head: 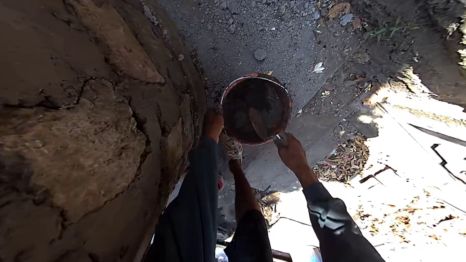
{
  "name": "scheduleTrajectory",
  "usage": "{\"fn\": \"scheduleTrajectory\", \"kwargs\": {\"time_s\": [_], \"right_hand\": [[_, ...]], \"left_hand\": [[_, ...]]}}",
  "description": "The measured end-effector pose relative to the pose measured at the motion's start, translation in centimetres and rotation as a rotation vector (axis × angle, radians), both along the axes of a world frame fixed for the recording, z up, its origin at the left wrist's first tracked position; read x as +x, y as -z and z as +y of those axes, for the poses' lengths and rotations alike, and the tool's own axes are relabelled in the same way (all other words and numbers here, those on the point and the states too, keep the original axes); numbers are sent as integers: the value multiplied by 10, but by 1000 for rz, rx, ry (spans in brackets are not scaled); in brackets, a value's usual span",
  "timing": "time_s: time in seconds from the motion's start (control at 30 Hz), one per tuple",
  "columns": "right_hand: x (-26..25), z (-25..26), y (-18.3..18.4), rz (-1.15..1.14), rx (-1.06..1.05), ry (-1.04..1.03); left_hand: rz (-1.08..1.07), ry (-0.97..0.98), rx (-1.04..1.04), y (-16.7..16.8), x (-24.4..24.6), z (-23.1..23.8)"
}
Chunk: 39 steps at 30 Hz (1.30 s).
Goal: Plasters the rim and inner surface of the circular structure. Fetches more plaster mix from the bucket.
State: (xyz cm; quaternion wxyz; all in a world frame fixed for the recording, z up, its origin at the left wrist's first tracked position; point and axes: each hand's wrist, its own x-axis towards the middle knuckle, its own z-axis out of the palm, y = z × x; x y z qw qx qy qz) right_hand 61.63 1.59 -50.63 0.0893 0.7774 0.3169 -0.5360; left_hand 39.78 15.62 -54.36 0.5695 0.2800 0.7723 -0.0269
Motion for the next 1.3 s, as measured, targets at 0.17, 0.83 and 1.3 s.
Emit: {"fn": "scheduleTrajectory", "kwargs": {"time_s": [0.17, 0.83, 1.3], "right_hand": [[-15, -10, 19, -101, -92, 49], [-58, -48, 71, 623, 12, 961], [-20, -50, -44, 692, 328, 899]], "left_hand": [[-37, 130, 139, 5, 4, -28], [-205, 400, 177, -19, 22, -109], [48, 87, 64, 3, 9, -79]]}}
